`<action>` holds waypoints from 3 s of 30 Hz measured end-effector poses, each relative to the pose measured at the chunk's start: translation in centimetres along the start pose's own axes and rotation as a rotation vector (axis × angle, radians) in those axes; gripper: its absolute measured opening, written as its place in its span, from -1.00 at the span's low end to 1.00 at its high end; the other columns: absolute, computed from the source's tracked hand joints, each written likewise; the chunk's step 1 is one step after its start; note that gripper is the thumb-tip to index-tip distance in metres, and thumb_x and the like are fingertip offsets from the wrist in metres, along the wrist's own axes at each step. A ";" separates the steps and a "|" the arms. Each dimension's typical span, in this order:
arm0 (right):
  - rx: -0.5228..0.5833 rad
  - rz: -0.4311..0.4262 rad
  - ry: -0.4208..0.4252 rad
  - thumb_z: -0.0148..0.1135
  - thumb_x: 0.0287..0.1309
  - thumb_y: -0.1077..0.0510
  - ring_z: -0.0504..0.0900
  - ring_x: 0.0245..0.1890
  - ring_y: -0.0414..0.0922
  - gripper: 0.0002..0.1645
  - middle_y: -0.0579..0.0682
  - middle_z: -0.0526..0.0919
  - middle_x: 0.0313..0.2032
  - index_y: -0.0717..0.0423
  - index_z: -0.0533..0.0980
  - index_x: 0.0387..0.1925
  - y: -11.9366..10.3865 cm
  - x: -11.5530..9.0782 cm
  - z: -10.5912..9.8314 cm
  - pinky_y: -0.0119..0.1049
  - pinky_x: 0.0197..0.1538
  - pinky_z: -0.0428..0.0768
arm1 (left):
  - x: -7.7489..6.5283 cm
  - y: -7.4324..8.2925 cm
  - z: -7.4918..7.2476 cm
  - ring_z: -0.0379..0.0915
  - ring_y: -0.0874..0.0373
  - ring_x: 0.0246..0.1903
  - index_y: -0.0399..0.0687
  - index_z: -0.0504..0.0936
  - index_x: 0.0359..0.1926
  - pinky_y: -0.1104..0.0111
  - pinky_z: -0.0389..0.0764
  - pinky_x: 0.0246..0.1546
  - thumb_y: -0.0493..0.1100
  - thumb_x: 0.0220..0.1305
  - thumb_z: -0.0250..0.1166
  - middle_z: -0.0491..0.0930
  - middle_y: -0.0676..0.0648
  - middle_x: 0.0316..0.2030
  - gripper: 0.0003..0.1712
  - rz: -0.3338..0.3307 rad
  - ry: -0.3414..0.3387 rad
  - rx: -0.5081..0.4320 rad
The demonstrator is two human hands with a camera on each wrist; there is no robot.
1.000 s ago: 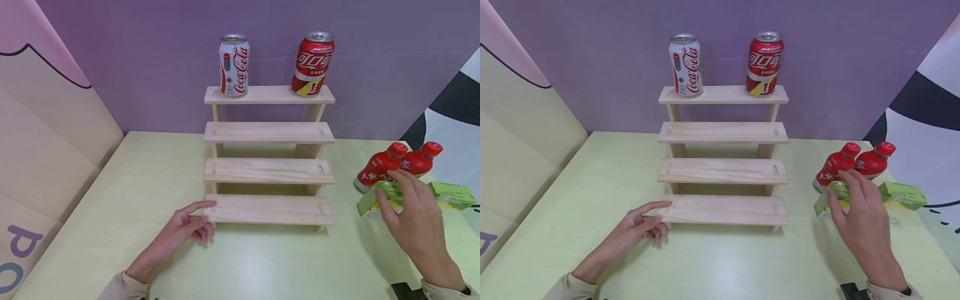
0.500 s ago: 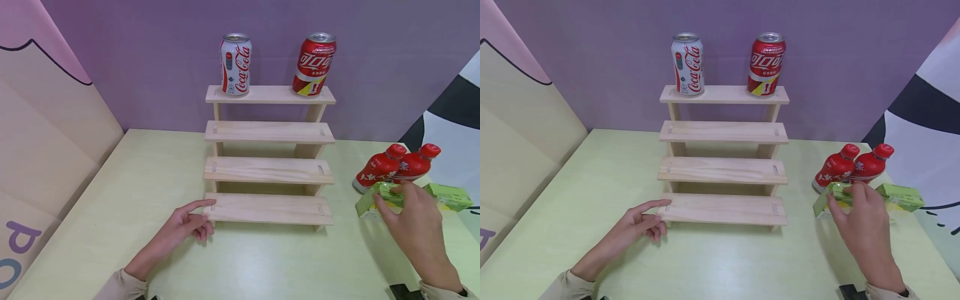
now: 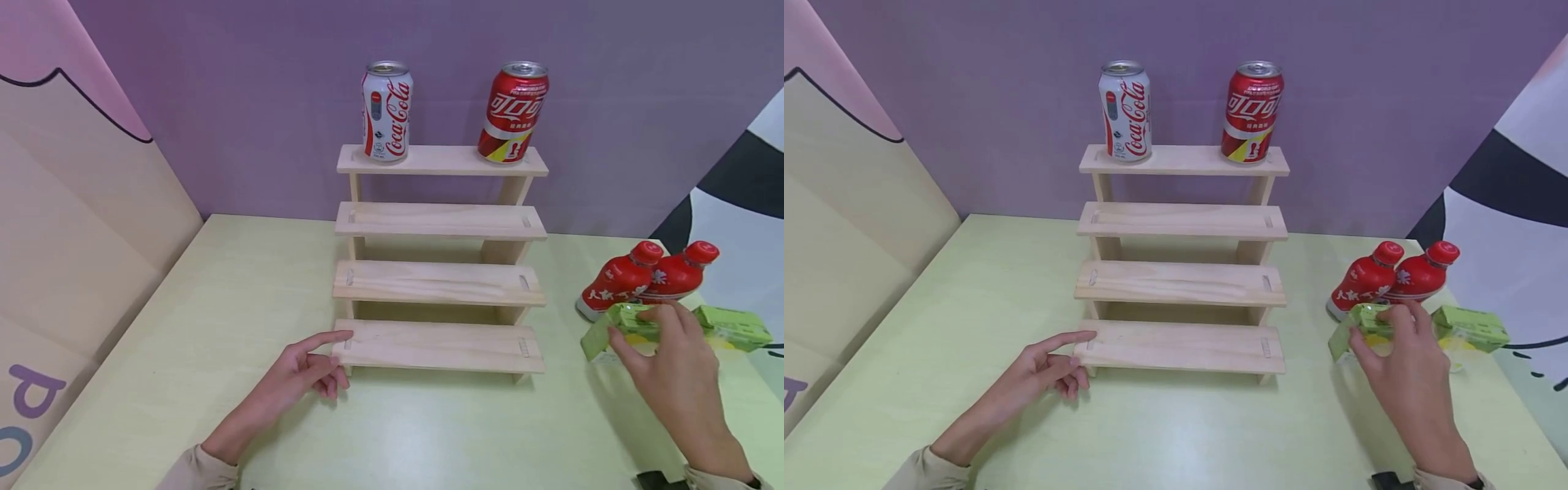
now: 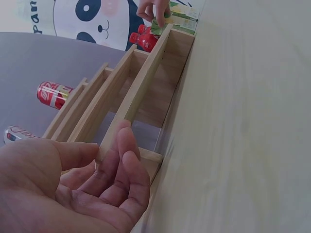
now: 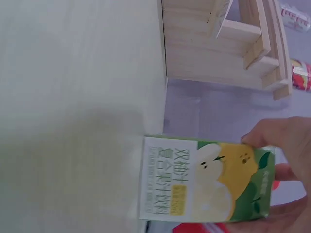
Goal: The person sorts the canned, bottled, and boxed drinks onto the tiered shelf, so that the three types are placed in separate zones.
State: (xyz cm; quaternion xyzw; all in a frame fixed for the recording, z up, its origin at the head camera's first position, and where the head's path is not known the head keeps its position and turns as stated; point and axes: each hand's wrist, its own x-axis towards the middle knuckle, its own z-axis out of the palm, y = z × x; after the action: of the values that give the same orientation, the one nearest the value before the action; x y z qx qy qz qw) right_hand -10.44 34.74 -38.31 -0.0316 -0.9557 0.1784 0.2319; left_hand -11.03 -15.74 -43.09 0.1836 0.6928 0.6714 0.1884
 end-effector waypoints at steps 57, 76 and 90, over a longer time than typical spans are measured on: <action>0.206 0.042 0.155 0.66 -0.21 0.27 0.53 -0.07 -0.37 -0.12 0.23 0.59 0.01 0.30 0.34 0.15 -1.0 -0.6 0.2 -0.87 -0.14 0.18 | 0.3 -0.4 -0.2 0.58 0.10 -0.43 -0.10 0.31 0.44 0.27 0.68 -0.31 -0.21 0.52 0.10 0.68 -0.34 -0.33 -0.47 0.043 -0.021 -0.006; 0.318 -0.105 0.267 0.69 -0.48 0.47 0.39 -0.09 -0.73 -0.09 -0.68 0.36 -0.08 0.41 0.42 0.05 -3.5 -0.4 -0.7 -0.81 0.00 0.33 | 0.3 -0.5 -0.1 0.58 0.13 -0.42 -0.11 0.33 0.43 0.29 0.67 -0.28 -0.22 0.51 0.11 0.67 -0.37 -0.33 -0.48 0.038 -0.006 -0.014; 0.422 -0.287 0.300 0.66 -0.57 0.54 0.52 -0.01 -0.58 -0.13 -0.24 0.58 -0.04 0.48 0.49 -0.01 -6.7 0.3 -2.3 -0.68 0.13 0.40 | 0.4 -0.5 -0.2 0.57 0.13 -0.43 -0.10 0.34 0.43 0.29 0.67 -0.29 -0.21 0.51 0.12 0.67 -0.38 -0.33 -0.48 0.043 -0.002 -0.014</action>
State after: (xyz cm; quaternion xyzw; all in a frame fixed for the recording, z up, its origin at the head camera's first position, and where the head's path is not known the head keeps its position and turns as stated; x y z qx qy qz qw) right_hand -9.54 29.27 -33.92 0.1268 -0.8474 0.3317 0.3947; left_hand -11.45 -15.69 -43.63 0.1977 0.6837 0.6800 0.1762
